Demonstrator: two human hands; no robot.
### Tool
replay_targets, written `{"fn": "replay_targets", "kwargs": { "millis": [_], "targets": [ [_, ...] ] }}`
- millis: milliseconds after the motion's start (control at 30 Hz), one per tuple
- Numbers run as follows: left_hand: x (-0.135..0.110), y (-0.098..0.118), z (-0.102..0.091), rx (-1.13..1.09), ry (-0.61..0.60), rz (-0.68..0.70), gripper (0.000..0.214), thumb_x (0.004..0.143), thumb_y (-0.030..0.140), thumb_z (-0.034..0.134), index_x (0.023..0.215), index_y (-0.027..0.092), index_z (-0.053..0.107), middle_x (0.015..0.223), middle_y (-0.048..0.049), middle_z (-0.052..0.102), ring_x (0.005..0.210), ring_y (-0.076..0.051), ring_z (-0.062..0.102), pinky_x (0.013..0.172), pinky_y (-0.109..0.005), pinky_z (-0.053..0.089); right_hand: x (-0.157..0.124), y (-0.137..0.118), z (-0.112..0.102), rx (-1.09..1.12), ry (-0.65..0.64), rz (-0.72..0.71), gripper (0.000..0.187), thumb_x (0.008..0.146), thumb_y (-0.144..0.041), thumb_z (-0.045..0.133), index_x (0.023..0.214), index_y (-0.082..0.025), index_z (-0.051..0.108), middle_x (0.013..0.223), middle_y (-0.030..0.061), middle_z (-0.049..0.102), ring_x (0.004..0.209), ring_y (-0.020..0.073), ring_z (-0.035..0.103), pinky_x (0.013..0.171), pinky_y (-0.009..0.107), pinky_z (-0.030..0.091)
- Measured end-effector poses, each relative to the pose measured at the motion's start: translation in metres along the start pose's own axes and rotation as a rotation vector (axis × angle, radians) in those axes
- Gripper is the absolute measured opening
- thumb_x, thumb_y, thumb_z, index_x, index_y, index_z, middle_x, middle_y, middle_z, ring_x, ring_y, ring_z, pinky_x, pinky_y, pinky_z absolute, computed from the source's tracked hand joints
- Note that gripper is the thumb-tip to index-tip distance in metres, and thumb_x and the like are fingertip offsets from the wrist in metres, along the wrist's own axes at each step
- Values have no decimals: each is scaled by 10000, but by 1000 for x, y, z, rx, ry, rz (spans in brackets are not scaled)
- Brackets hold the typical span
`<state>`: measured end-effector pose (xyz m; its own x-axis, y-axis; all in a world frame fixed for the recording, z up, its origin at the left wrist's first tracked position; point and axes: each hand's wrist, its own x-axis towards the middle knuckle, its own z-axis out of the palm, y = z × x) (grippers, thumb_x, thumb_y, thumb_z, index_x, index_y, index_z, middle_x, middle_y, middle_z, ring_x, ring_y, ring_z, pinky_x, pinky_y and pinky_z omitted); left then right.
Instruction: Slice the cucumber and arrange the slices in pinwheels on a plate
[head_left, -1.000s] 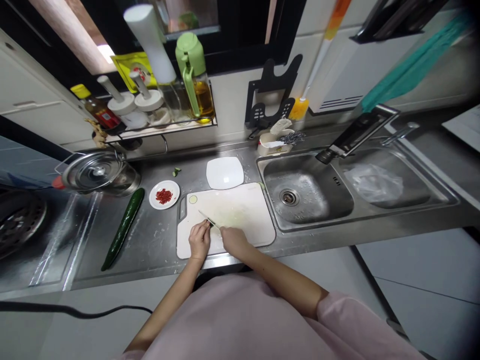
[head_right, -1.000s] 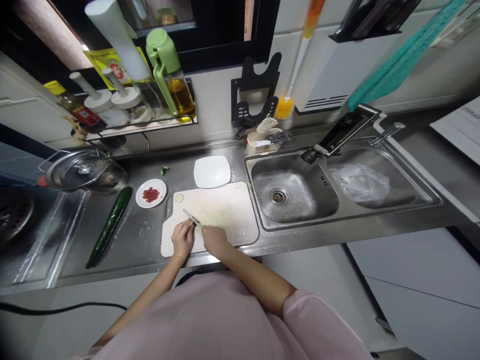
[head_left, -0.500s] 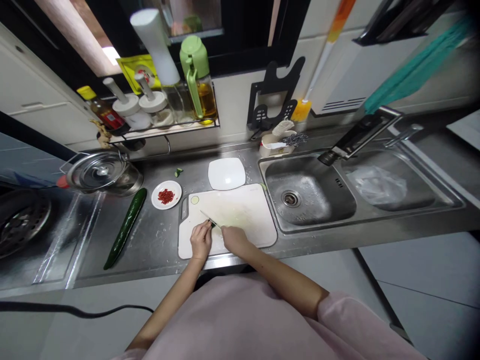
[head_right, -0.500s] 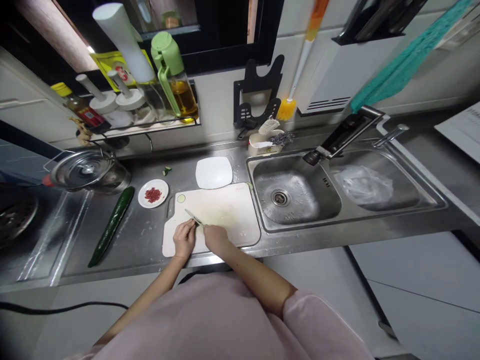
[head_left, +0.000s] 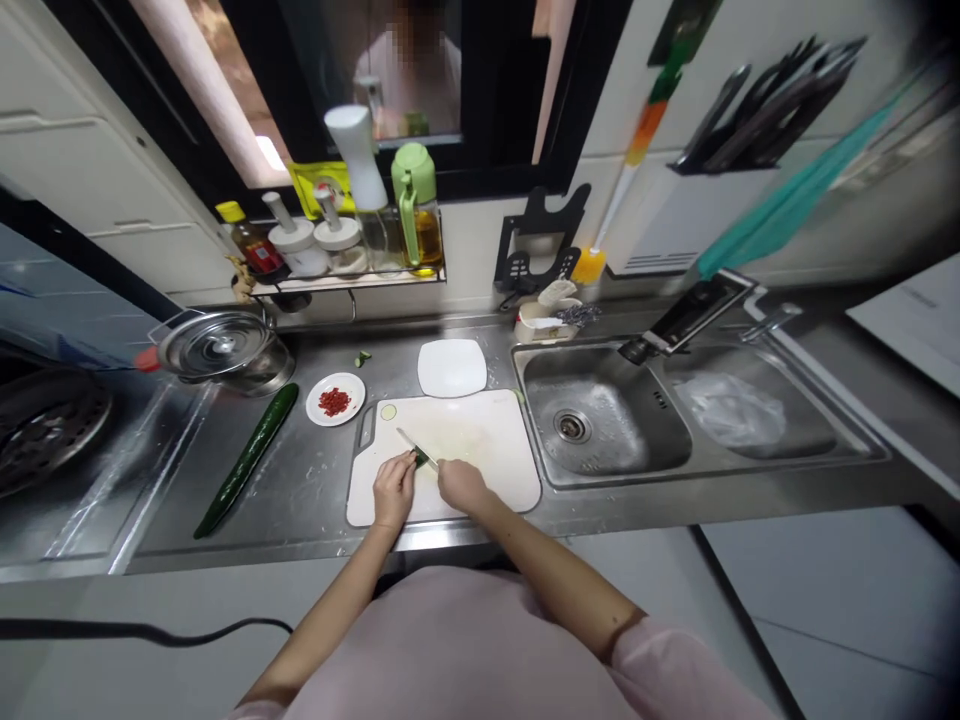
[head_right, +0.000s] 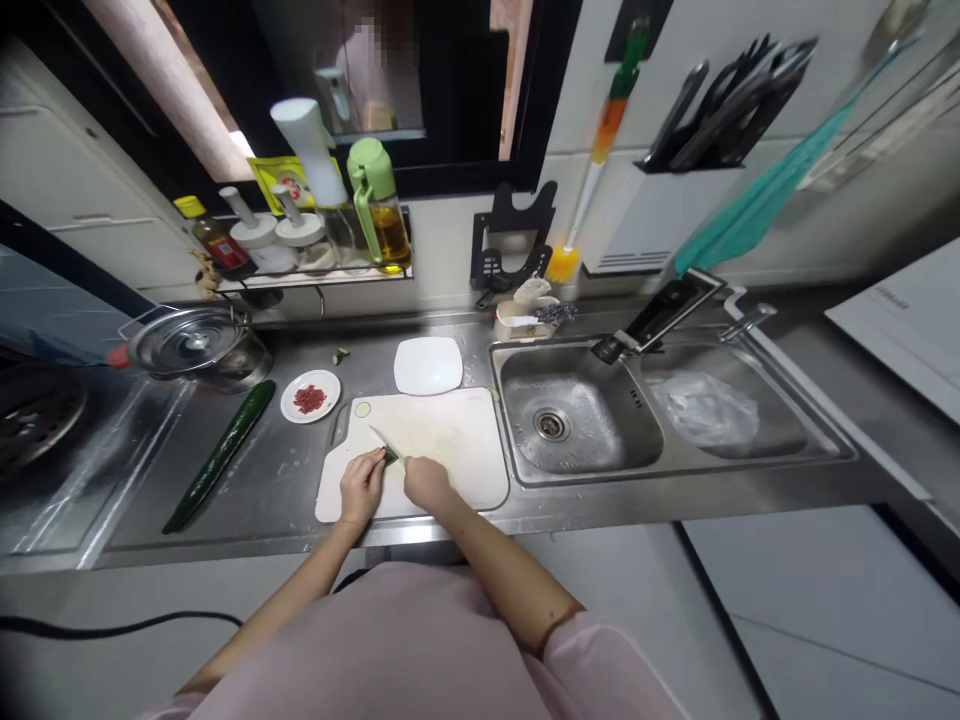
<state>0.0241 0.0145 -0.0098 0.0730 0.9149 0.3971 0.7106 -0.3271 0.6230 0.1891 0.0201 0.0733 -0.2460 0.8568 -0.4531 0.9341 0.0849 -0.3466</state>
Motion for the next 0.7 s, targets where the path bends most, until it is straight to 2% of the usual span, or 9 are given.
{"fn": "replay_targets", "kwargs": {
  "millis": [167, 300, 400, 533, 700],
  "targets": [
    [1, 4, -1, -51, 8, -2, 244, 929, 278, 448, 1022, 215, 665, 1028, -71, 697, 1016, -186, 624, 925, -371, 497, -8, 3, -6, -45, 17, -12, 316, 904, -171, 368, 1113, -138, 603, 993, 143, 701, 920, 220, 659, 725, 287, 451],
    [3, 9, -3, -91, 25, -51, 252, 920, 279, 445, 1059, 224, 648, 1044, -67, 681, 1017, -189, 617, 921, -367, 499, -15, 5, -8, -29, 85, 22, 301, 905, -224, 387, 1130, -158, 575, 972, 127, 701, 885, 223, 653, 702, 286, 415],
    [2, 10, -3, -96, 41, -96, 273, 908, 279, 451, 1112, 228, 626, 1088, -70, 662, 1041, -197, 606, 925, -370, 496, -22, 8, -10, -24, 126, 44, 293, 900, -265, 413, 1141, -187, 561, 965, 106, 701, 889, 218, 647, 719, 282, 389],
    [1, 10, -5, -73, 21, -110, 255, 890, 272, 477, 1085, 231, 636, 1071, -68, 660, 1038, -209, 600, 933, -386, 486, -30, 13, -17, 14, 158, 52, 316, 894, -305, 425, 1169, -210, 551, 989, 83, 699, 925, 209, 637, 743, 273, 373],
    [0, 9, -6, -66, 16, -142, 253, 890, 278, 478, 1075, 220, 642, 1062, -73, 659, 1034, -221, 591, 929, -402, 476, -40, 22, -29, 65, 148, -4, 446, 896, -310, 432, 1333, -229, 467, 1189, 74, 652, 1052, 206, 608, 820, 265, 388]
  ]
}}
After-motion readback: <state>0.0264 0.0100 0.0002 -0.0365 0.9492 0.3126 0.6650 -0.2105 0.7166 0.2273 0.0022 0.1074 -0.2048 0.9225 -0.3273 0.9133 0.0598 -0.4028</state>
